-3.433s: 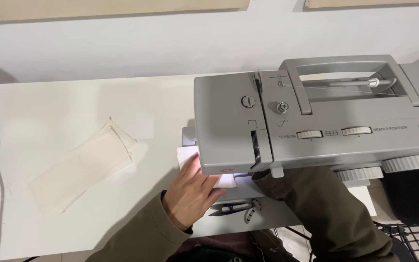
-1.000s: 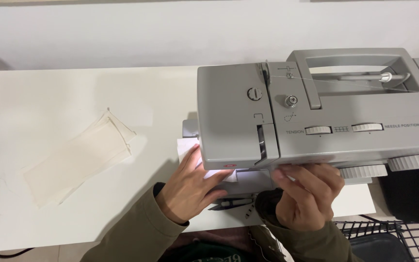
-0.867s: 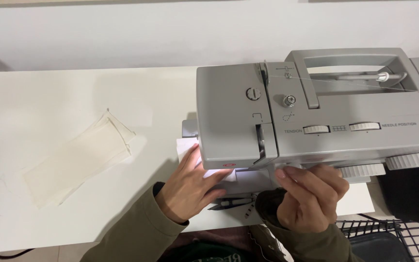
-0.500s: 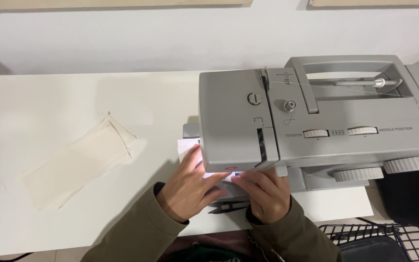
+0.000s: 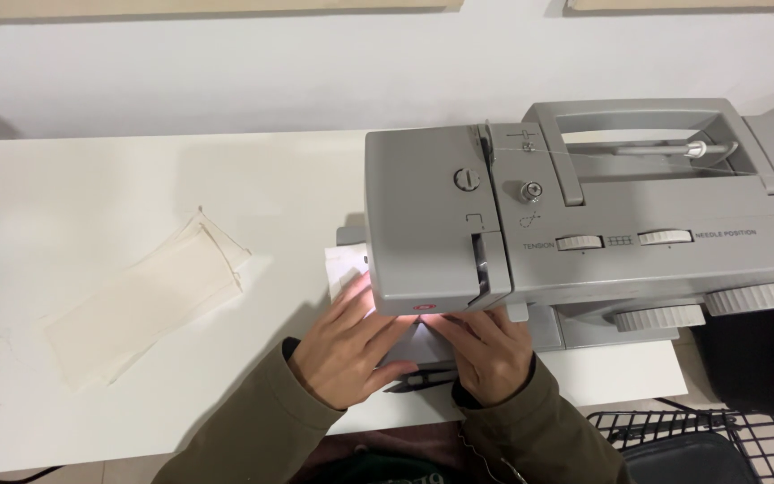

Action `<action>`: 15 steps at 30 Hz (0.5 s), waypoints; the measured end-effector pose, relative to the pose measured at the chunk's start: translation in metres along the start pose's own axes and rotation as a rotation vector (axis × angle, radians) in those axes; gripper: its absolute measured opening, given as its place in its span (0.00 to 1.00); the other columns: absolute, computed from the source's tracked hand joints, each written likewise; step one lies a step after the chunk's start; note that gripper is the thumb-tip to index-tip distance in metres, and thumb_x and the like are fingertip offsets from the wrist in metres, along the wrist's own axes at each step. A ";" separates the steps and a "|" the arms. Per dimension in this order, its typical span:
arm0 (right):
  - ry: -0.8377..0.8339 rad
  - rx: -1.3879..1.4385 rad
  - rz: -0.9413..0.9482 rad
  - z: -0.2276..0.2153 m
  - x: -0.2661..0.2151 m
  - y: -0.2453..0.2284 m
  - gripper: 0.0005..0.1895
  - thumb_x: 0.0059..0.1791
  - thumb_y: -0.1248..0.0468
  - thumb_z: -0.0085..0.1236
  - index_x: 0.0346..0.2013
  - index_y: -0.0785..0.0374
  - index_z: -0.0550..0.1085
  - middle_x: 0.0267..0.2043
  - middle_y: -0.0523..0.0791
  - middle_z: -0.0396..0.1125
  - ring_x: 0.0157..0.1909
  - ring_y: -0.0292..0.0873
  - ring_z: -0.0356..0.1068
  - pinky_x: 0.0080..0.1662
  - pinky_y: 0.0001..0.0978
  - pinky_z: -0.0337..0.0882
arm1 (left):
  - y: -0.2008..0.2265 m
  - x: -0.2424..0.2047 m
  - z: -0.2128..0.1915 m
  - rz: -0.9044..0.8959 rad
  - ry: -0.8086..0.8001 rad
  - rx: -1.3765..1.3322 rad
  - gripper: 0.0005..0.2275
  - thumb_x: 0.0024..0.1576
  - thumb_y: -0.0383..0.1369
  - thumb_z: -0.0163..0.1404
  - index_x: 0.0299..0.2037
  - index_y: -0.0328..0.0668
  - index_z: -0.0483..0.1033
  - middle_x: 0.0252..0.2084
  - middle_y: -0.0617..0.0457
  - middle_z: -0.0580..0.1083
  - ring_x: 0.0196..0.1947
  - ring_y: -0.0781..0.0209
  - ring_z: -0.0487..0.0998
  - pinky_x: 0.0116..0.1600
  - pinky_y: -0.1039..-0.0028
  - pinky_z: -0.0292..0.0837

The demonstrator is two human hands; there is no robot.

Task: Sewing small pieces of white fabric using a sewing machine and trimming excess thread with snips.

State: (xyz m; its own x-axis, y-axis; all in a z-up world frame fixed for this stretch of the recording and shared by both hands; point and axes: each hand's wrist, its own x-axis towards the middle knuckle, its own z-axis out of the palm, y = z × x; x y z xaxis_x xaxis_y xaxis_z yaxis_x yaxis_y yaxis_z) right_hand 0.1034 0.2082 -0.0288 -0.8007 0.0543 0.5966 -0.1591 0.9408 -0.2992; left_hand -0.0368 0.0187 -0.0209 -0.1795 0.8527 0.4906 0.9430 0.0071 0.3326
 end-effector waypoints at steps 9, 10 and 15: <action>-0.017 -0.049 0.041 0.007 -0.008 0.007 0.21 0.36 0.76 0.59 0.43 0.60 0.82 0.40 0.43 0.72 0.39 0.48 0.70 0.39 0.39 0.70 | -0.004 -0.006 0.005 -0.012 -0.032 -0.018 0.27 0.52 0.46 0.62 0.54 0.32 0.75 0.53 0.40 0.72 0.61 0.34 0.67 0.70 0.47 0.57; -0.017 -0.047 0.041 0.008 -0.007 0.007 0.21 0.36 0.76 0.59 0.43 0.60 0.82 0.40 0.43 0.72 0.39 0.48 0.70 0.39 0.39 0.70 | -0.004 -0.006 0.005 -0.013 -0.033 -0.017 0.27 0.52 0.46 0.62 0.54 0.32 0.75 0.53 0.40 0.72 0.61 0.34 0.67 0.70 0.47 0.57; -0.002 -0.063 0.032 0.009 -0.008 0.009 0.21 0.36 0.76 0.58 0.42 0.62 0.81 0.44 0.47 0.71 0.41 0.49 0.71 0.36 0.36 0.71 | -0.008 -0.006 0.008 -0.042 -0.070 -0.048 0.26 0.53 0.48 0.62 0.50 0.32 0.76 0.47 0.38 0.73 0.60 0.34 0.68 0.73 0.40 0.50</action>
State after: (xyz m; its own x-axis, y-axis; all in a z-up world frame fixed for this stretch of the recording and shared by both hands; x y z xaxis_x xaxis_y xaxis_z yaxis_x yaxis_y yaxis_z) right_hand 0.1031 0.2128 -0.0430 -0.8058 0.0838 0.5862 -0.0970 0.9579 -0.2702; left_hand -0.0412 0.0174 -0.0333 -0.1972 0.8864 0.4187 0.9203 0.0202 0.3907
